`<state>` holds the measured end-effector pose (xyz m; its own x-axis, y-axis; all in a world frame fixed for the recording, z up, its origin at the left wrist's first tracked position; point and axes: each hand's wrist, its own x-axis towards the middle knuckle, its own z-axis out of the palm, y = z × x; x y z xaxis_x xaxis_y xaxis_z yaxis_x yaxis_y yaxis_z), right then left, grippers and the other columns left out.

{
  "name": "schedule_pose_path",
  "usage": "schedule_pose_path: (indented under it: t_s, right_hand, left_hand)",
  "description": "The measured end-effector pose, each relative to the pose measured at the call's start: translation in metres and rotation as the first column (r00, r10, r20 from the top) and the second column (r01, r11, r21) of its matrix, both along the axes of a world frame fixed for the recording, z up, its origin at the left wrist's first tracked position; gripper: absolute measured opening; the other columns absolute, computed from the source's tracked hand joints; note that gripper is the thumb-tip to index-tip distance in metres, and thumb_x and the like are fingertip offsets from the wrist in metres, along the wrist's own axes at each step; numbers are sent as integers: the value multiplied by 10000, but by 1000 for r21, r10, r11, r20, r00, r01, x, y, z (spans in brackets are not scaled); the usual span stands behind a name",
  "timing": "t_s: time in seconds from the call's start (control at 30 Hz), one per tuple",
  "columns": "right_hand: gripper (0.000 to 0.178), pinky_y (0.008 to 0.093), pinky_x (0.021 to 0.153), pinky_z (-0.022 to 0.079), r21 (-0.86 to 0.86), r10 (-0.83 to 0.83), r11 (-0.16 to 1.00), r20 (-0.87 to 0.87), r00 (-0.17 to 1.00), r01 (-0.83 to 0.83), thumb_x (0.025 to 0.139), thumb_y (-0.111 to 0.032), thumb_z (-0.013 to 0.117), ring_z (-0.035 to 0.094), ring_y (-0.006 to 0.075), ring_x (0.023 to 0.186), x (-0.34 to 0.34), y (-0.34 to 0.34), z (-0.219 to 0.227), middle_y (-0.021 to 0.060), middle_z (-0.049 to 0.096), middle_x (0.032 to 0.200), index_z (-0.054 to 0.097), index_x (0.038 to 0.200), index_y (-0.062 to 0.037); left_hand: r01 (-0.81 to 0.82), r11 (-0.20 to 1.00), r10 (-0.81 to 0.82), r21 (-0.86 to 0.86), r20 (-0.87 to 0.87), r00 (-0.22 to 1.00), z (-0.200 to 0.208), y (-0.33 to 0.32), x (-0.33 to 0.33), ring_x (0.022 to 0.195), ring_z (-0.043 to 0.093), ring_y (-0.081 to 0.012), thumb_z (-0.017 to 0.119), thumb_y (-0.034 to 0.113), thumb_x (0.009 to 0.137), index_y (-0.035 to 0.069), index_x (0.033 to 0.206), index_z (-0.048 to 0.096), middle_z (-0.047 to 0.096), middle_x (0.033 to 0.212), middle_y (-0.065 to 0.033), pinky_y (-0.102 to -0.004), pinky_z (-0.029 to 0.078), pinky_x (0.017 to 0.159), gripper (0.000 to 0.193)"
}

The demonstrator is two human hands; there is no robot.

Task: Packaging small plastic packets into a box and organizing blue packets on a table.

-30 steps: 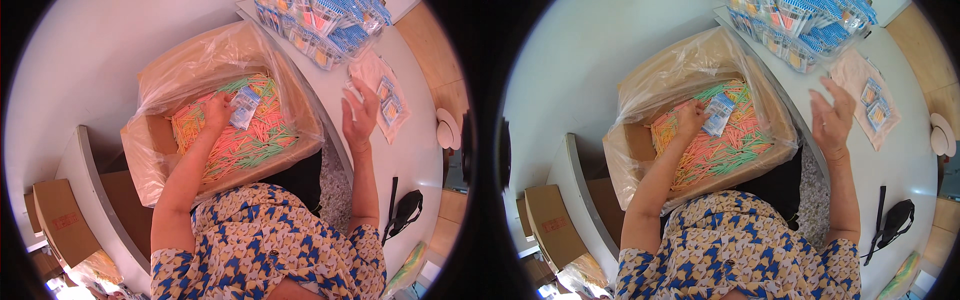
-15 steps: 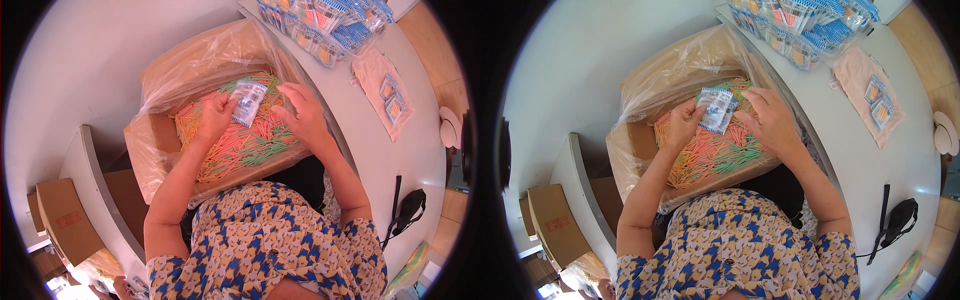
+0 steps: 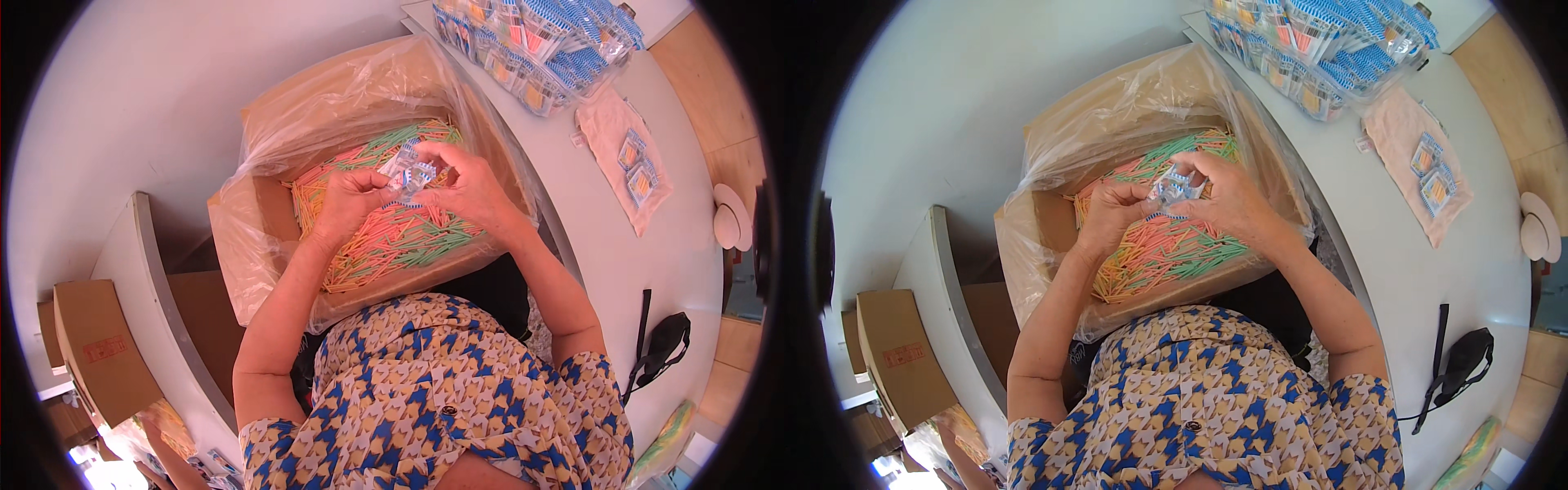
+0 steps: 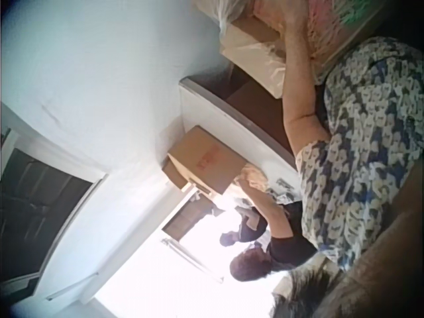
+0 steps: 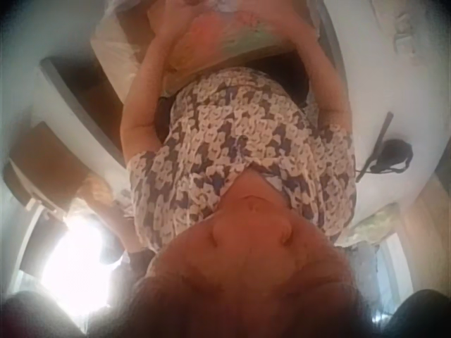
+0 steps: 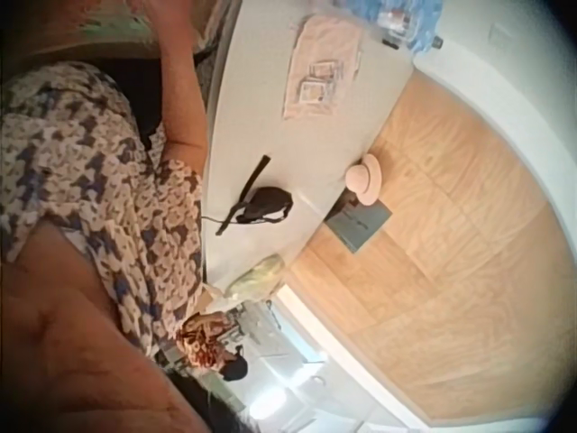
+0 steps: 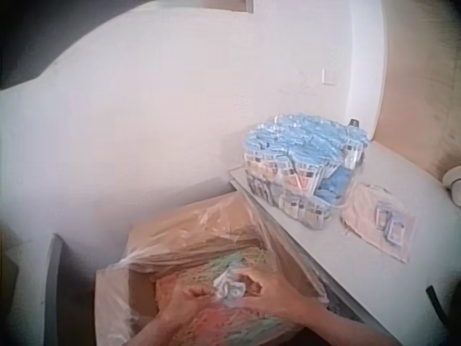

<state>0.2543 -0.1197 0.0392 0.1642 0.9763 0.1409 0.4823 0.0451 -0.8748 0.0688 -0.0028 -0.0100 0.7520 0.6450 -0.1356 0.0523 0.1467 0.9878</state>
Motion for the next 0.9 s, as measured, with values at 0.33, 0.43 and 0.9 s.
schedule_pose_path:
  t_s: [0.33,0.43,0.9]
  right_hand:
    - [253,284,584,469,-36,48,998,-63,997,-50,758,-137,744,567,143,613,-34,19,-6,72,625,721,647,940,9]
    - [173,273,537,454,-8,17,1000,-119,993,-18,787,-98,714,552,120,566,-46,27,-4,71,612,668,646,895,20]
    - [387,258,725,461,12,147,989,16,989,-147,718,-124,784,553,108,777,-54,28,24,58,631,902,630,1050,-1]
  left_hand:
    - [-10,998,13,-59,51,999,11,0,-38,818,586,-72,649,39,851,12,953,696,673,899,-7,-246,474,779,115]
    - [-61,985,87,-161,156,984,17,-4,-43,851,579,-69,615,73,888,18,994,685,671,914,-2,-253,459,819,138]
    - [-168,974,208,-152,302,930,4,9,-61,836,592,-89,695,-25,780,7,871,698,673,912,-31,-251,485,759,97]
